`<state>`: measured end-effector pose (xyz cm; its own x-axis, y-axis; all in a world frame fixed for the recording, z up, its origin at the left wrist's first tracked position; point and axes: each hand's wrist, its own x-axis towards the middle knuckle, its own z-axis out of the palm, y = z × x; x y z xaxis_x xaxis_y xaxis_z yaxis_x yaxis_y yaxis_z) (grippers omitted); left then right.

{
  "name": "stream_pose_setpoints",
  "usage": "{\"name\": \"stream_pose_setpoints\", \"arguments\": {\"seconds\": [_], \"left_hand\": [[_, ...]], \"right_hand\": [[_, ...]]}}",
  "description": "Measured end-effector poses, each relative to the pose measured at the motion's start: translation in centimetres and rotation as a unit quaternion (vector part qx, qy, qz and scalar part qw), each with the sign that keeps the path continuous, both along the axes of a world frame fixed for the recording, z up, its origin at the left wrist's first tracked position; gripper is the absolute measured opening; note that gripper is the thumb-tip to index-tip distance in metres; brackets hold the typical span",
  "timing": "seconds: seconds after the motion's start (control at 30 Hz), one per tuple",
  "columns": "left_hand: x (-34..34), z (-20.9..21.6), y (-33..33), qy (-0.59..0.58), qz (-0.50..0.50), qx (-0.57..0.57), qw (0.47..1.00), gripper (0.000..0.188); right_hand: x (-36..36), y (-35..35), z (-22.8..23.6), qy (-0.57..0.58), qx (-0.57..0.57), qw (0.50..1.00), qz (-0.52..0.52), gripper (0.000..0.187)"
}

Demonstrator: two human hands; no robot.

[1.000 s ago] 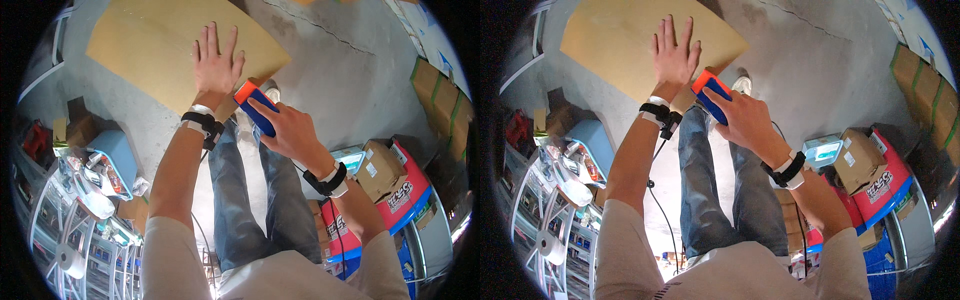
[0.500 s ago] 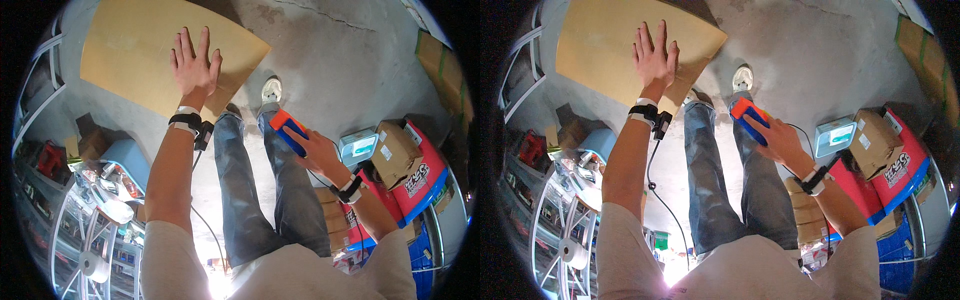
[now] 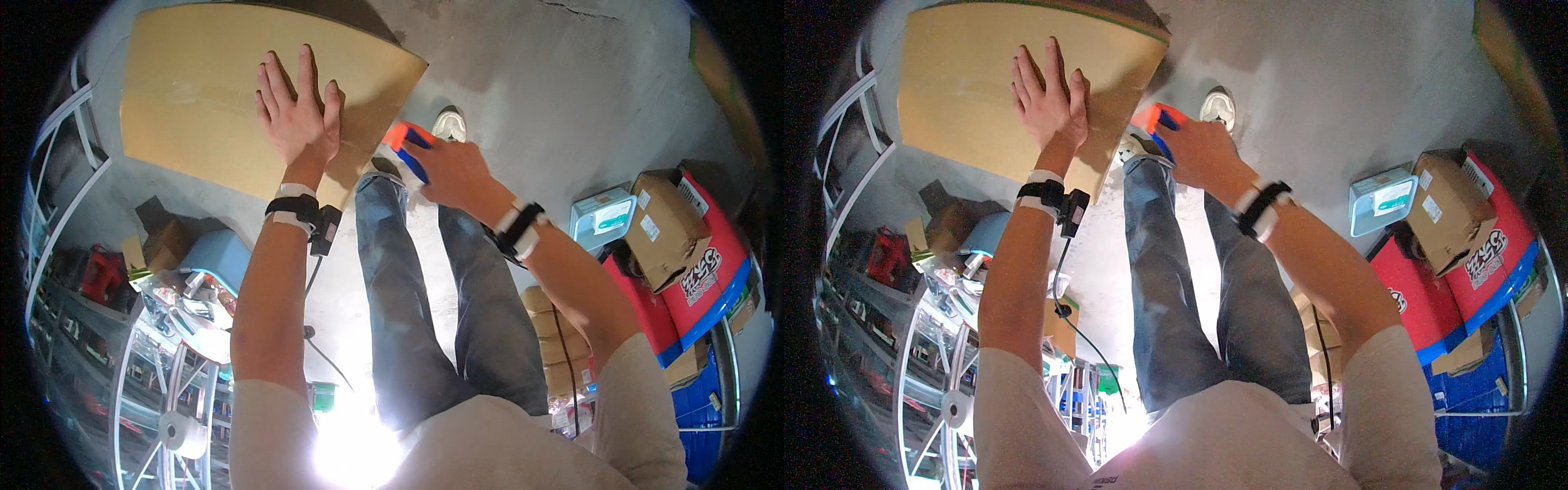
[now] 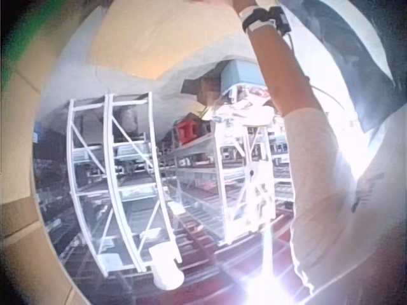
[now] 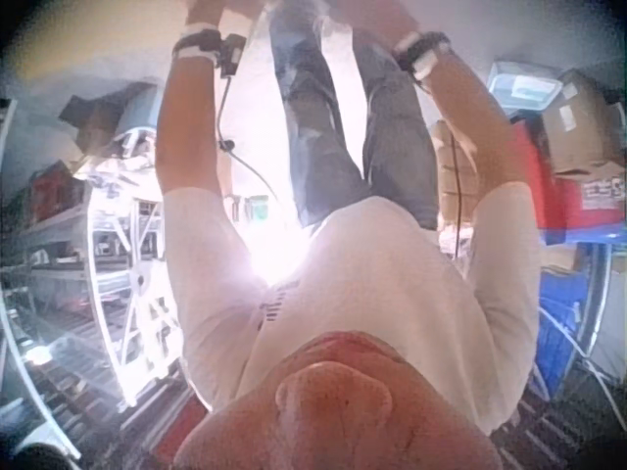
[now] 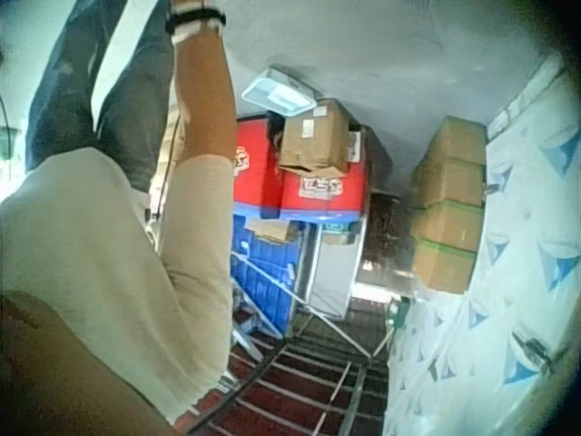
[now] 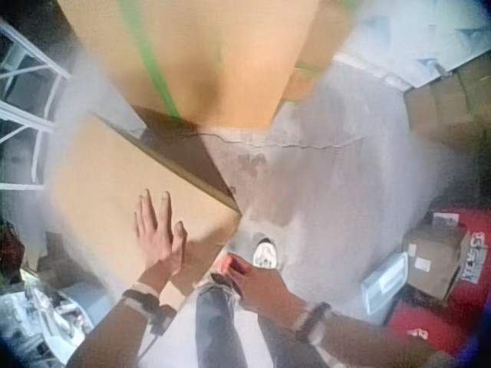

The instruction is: Assemble and tape a cardboard box in a warehouse environment.

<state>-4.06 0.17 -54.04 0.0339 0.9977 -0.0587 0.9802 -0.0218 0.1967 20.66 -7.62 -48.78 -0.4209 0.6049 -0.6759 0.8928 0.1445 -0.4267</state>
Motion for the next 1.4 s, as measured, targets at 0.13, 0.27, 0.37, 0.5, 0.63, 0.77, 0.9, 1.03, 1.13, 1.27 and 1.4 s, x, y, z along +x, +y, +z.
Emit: {"name": "stream_pose_setpoints", "arguments": {"seconds": [0.13,0.27,0.37,0.5,0.63,0.77,0.9,1.03,1.13,1.27,1.4], "left_hand": [[-0.5,0.0,-0.3,-0.002,-0.002,-0.001,1.0,0.066],[-0.7,0.2,-0.3,0.001,-0.003,-0.004,1.0,0.067],[-1.3,0.5,-0.2,0.01,-0.005,-0.003,1.0,0.067],[0.1,-0.6,-0.1,0.001,-0.018,0.01,1.0,0.068],[-1.1,-0.2,-0.7,0.016,-0.017,0.016,1.0,0.066],[-1.7,-0.6,-1.0,0.01,-0.028,0.039,0.999,0.064],[-1.5,-0.1,-0.6,-0.009,-0.035,0.052,0.998,0.063],[-1.3,-0.4,-0.4,-0.006,-0.061,0.085,0.994,0.061],[-3.6,-1.2,-0.1,0.04,-0.114,0.093,0.988,0.061],[-0.3,-0.1,-1.6,-0.021,-0.051,0.041,0.998,0.062],[0.8,0.0,-1.6,0.004,0.007,0.049,0.999,0.062]], "right_hand": [[-4.9,3.3,-2.1,0.005,-0.015,0.999,0.048,0.069],[-5.7,3.2,-2.1,0.014,-0.052,0.998,0.024,0.06],[-6.4,2.7,-3.0,0.019,-0.025,0.999,-0.017,0.052],[-3.0,1.2,-10.6,-0.102,0.04,0.992,-0.068,0.036],[-3.4,-1.1,-9.1,-0.055,-0.054,0.992,-0.099,0.044],[-1.6,-3.6,-6.2,0.071,-0.132,0.961,-0.234,0.049],[-1.0,-3.1,-2.0,0.218,-0.125,0.91,-0.331,0.048],[-1.9,-1.0,-0.4,0.235,-0.129,0.897,-0.351,0.066],[-3.3,1.6,-0.5,0.256,-0.138,0.894,-0.339,0.06],[-5.1,1.8,-2.9,0.221,-0.141,0.897,-0.355,0.06],[-7.0,1.5,-5.9,0.184,-0.075,0.922,-0.333,0.059]]}}
